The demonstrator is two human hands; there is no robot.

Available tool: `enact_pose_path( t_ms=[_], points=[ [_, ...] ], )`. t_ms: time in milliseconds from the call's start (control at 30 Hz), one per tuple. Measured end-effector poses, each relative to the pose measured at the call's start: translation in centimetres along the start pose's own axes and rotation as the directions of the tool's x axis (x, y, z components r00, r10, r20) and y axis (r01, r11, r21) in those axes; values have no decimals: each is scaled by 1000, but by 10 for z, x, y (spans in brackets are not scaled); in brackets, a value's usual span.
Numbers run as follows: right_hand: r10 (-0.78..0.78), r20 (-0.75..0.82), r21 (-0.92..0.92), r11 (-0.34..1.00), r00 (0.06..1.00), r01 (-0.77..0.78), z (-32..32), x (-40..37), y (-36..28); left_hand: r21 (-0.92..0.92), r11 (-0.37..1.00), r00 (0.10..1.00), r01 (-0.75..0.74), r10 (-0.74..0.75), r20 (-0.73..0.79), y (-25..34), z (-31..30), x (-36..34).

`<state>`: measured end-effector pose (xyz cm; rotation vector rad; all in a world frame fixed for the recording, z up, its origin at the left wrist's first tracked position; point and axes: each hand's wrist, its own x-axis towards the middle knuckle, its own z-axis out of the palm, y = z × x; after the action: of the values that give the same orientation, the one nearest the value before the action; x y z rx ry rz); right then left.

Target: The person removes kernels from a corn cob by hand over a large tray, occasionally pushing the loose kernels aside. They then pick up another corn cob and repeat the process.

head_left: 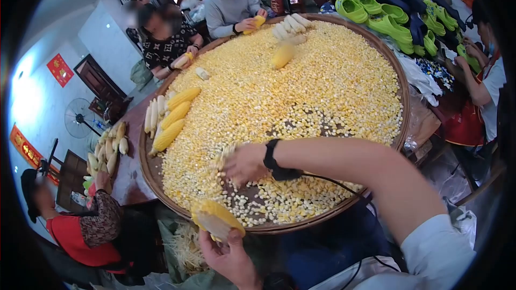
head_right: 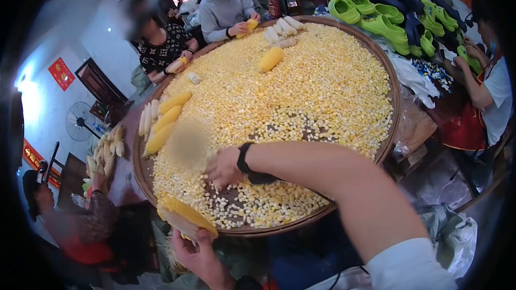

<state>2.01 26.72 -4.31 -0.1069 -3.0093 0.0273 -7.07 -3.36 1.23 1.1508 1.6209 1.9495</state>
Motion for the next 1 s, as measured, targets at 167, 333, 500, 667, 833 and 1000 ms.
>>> enact_pose_path(
  t_ms=[167, 333, 500, 667, 833, 1000],
  points=[
    [418, 58, -136, 903, 907, -407, -58, 17, 63, 21, 980, 980, 196, -197, 37, 18, -2, -17],
    [-67, -137, 31, 997, 988, 72, -42, 37, 22, -114, 952, 957, 284, -276, 84, 14, 9, -18],
    [-358, -245, 142, 906, 901, 398, -6, 51, -29, -143, 961, 972, 236, -233, 36, 10, 19, -6],
    [-10, -247, -56, 998, 969, -4, 20, 49, 72, 2, 966, 954, 259, -256, 155, 14, 42, 37],
    [424, 6, -109, 901, 906, -421, -24, -22, 124, 110, 994, 945, -8, -28, 326, -21, 68, 73],
    [641, 306, 780, 255, 704, -572, -114, -110, 34, 283, 913, 864, -293, 126, 487, -24, 78, 75]
  ],
)
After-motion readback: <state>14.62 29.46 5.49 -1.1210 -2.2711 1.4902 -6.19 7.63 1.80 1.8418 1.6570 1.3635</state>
